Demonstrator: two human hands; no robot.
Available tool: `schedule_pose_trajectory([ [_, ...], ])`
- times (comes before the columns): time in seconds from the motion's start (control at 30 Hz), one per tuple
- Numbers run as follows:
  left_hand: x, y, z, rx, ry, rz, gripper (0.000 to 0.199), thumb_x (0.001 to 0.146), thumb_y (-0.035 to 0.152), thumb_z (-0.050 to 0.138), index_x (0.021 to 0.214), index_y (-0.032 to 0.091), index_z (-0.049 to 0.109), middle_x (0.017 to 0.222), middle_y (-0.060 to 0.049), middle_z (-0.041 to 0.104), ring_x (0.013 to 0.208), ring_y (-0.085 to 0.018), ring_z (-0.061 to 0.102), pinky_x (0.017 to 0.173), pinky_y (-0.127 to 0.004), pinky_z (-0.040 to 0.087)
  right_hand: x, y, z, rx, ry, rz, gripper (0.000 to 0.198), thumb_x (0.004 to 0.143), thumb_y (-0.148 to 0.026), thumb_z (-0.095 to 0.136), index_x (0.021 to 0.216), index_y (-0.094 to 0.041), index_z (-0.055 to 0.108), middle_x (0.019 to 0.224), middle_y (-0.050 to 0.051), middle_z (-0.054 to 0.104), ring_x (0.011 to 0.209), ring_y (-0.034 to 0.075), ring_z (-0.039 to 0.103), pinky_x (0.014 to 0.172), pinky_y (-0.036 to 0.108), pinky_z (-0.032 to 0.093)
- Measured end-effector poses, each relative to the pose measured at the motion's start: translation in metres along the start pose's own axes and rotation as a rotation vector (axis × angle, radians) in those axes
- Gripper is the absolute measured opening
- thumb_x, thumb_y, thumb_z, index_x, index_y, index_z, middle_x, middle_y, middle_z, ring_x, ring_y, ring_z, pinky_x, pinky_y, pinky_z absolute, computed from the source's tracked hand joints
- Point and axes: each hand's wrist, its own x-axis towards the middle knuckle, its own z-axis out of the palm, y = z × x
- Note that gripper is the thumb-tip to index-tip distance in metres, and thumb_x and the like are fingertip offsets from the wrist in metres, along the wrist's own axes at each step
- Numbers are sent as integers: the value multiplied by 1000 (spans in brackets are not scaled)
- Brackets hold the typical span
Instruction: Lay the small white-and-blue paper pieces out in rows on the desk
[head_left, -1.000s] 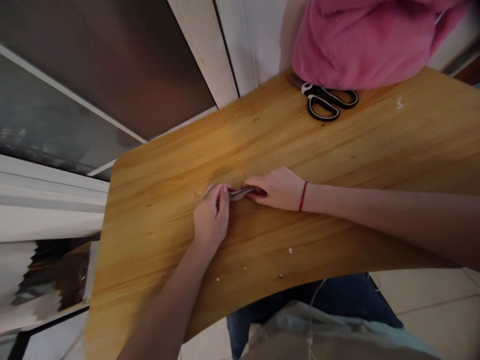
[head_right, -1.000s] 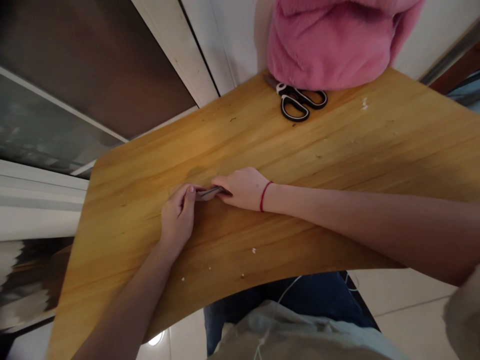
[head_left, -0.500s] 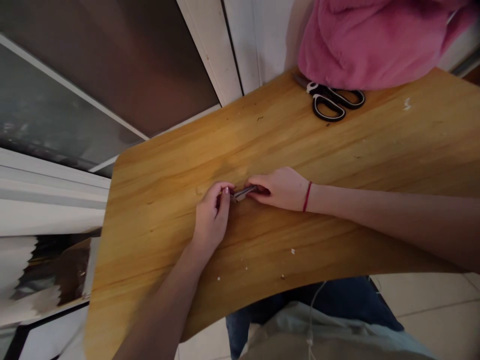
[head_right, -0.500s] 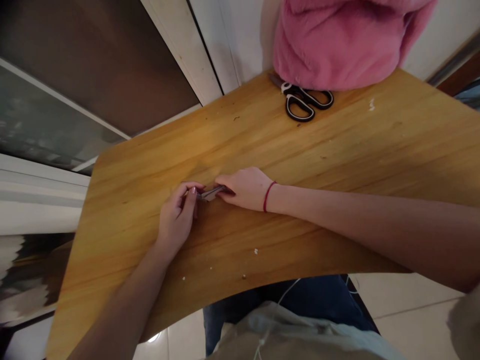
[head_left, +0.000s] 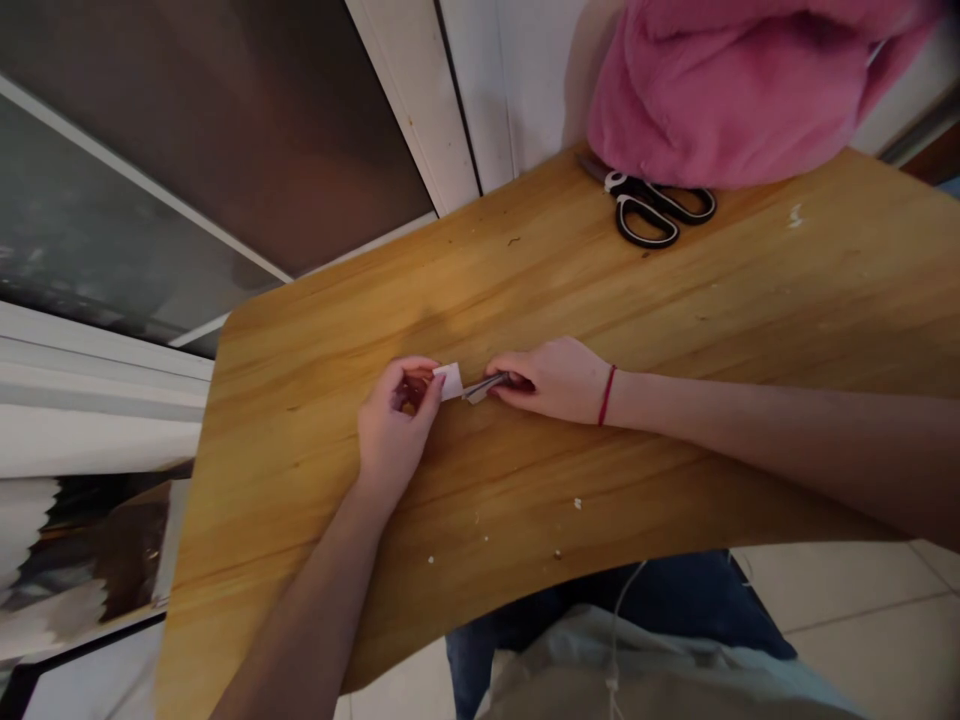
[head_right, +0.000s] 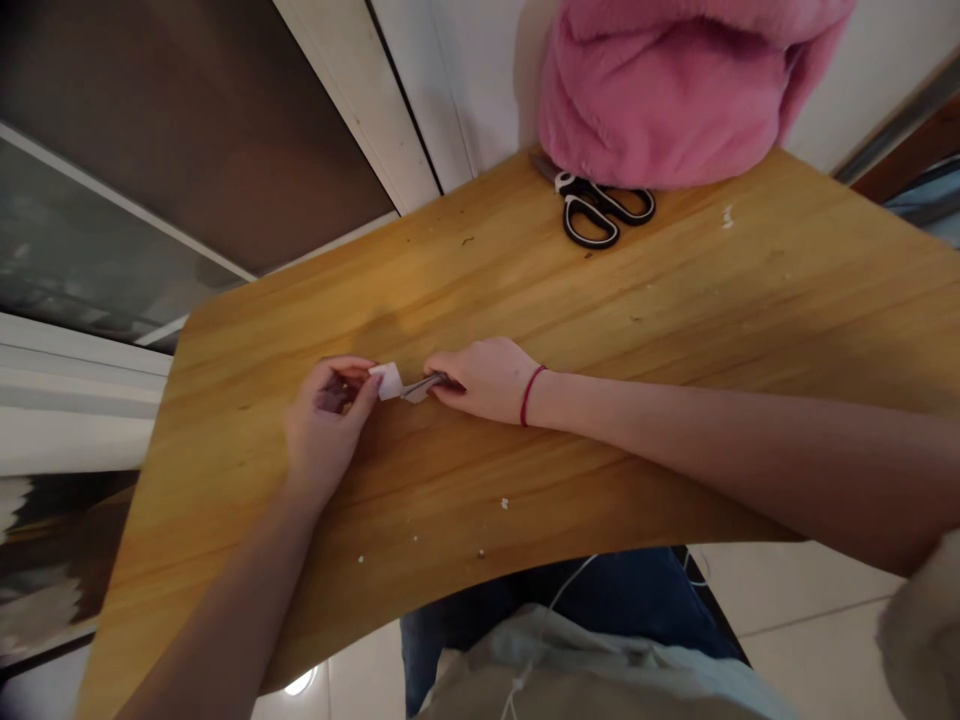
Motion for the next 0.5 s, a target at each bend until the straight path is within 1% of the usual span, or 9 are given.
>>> schedule_pose_trajectory([
  [0.07,-1,2,1,86,15,95,10,82,29,60,89,23,65,79,0,62,68,-10,56,64,-23,46,0,0,-1,-9,-12,-9,27,87,-37,49,104,-24,64,73,-1,66,61,13,54,53,23,25],
  [0.13,-1,4,3,149,-48,195,11,83,27,60,88,24,69,81,0,64,70,-11,57,65,-24,47,0,-1,-1,-18,-23,-20,27,87,-37,48,105,-23,63,72,0,65,62,13,54,53,23,25],
  [0.2,-2,6,8,162,-112,250,14,85,24,58,91,26,70,83,-1,66,74,-12,60,68,-26,48,0,-2,-2,-19,-30,-18,29,87,-37,49,106,-20,61,74,2,66,63,14,55,53,23,25],
  [0.33,-3,8,14,149,-148,246,19,87,23,54,98,25,69,86,-2,68,77,-13,62,71,-27,49,1,-4,-2,7,-34,28,34,87,-40,51,108,-15,57,75,3,65,61,13,53,52,24,24],
  [0.5,-2,9,13,81,-187,138,20,90,29,49,100,25,66,92,-2,68,82,-14,62,75,-29,49,1,-2,-2,33,-33,21,38,85,-42,53,113,-17,56,75,1,64,62,13,53,53,24,25],
])
